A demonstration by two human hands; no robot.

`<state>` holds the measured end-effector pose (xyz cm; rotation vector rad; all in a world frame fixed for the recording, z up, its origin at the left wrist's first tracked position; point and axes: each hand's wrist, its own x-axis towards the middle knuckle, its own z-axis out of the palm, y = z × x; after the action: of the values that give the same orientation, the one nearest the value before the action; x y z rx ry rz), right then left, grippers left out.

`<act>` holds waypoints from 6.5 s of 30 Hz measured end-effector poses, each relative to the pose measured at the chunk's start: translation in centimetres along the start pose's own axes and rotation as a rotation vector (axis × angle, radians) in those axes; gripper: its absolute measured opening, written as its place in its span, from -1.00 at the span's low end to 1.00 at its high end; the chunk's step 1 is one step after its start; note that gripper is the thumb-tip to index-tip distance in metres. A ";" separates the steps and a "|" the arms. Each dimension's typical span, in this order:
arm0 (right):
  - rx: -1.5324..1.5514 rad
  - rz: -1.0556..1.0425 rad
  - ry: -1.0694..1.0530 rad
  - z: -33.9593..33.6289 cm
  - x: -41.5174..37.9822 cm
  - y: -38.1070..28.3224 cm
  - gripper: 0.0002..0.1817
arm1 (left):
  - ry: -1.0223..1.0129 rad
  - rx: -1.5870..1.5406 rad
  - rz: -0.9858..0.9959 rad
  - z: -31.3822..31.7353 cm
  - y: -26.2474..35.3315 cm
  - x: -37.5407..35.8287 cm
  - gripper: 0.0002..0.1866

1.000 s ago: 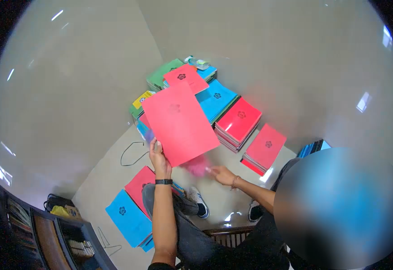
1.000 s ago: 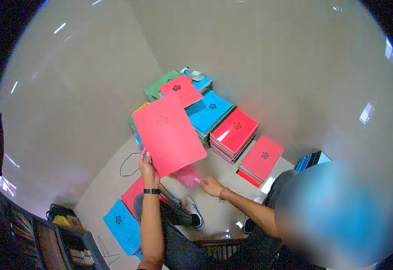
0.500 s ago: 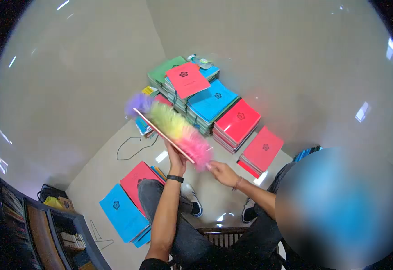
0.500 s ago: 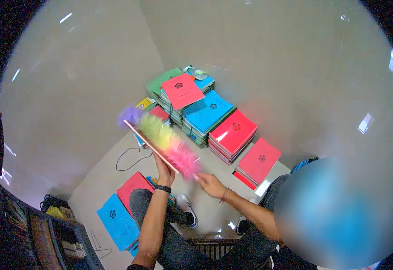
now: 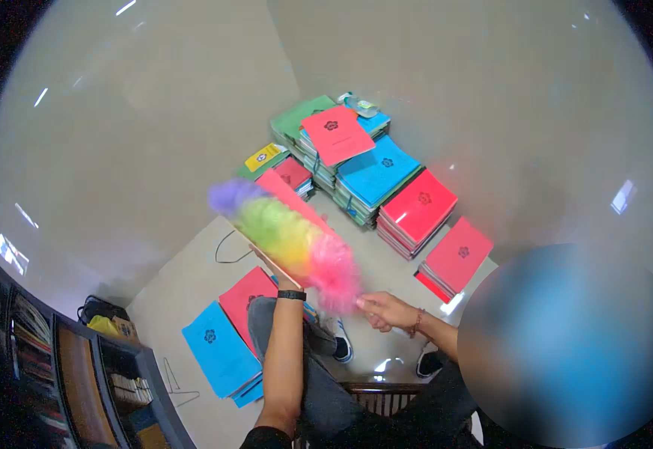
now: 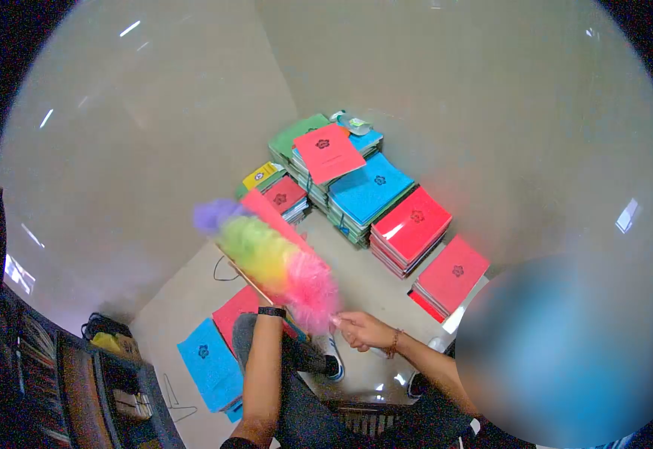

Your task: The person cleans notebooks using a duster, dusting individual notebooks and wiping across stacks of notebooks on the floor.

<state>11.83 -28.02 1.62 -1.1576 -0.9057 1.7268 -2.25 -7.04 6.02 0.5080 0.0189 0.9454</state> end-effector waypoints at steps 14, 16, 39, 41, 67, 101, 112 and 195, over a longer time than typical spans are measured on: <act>0.060 -0.288 0.191 -1.6 0.9 1.9 -0.66 | 0.197 0.136 0.129 -4.0 -1.0 1.3 -0.17; -0.386 -0.277 0.440 0.0 0.7 1.1 -0.64 | 0.163 0.135 0.093 -2.7 -1.4 1.1 -0.18; -0.471 -0.391 0.487 -3.4 1.2 2.2 -0.57 | 0.223 0.186 -0.075 -3.8 -1.4 1.6 -0.53; -0.774 -0.681 0.490 -3.5 1.3 2.3 -0.56 | 0.222 0.173 -0.075 -2.7 -1.6 1.4 -0.52; -0.561 -0.516 0.445 -3.5 -0.8 0.0 -0.61 | 0.289 0.146 -0.163 -3.5 -1.6 2.1 -0.52; 0.461 -0.528 0.074 -7.4 -0.8 -0.2 -0.32 | 0.060 0.409 -0.044 -13.6 -7.4 1.9 -0.36; -0.434 -0.608 1.078 -14.8 2.9 6.0 -0.29 | 0.279 0.448 -0.036 -2.2 -1.1 1.4 -0.43; -0.315 0.630 1.846 -37.5 2.3 26.2 -0.34 | 0.456 0.427 0.016 -3.1 -1.6 3.2 -0.75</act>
<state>40.26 -31.84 -34.10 -2.5484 0.4369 0.2252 0.16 -4.08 3.23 0.6739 0.6397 1.0608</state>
